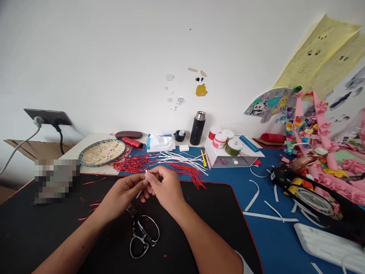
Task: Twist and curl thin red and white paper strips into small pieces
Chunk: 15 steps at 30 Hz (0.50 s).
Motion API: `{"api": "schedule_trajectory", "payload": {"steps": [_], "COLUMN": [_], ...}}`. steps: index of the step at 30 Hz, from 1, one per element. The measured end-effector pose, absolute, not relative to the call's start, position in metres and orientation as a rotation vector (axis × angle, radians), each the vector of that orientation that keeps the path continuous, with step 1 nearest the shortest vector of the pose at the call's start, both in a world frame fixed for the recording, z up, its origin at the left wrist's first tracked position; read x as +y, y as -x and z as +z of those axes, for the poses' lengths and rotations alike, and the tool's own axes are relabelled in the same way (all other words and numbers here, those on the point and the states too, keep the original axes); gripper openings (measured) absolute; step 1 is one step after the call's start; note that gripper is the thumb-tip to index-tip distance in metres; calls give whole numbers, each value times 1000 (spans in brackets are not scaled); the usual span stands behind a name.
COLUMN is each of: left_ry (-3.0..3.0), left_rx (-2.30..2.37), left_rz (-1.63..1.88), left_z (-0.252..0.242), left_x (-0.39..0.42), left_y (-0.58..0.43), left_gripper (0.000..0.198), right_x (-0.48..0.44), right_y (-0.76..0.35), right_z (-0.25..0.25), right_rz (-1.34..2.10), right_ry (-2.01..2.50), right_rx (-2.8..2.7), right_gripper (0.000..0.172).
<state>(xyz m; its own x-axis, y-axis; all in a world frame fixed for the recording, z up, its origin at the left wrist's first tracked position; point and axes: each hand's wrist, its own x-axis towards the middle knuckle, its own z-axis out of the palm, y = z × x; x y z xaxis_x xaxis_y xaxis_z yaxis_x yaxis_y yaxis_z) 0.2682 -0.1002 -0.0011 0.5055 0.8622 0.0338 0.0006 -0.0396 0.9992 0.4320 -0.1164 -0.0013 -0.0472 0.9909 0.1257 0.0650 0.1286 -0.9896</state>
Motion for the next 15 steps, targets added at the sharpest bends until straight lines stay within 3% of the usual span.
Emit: {"api": "schedule_trajectory", "payload": {"steps": [15], "left_ry": [-1450], "left_rx": [823], "left_rz": [800], "left_z": [-1], "left_x": [-100], "left_y": [-267], "left_gripper": [38], "right_x": [-113], "right_y": [-436], "right_z": [-1], "right_rz": [1131], "right_ry": [1119], "right_rx": [-1289], "right_gripper": [31]}}
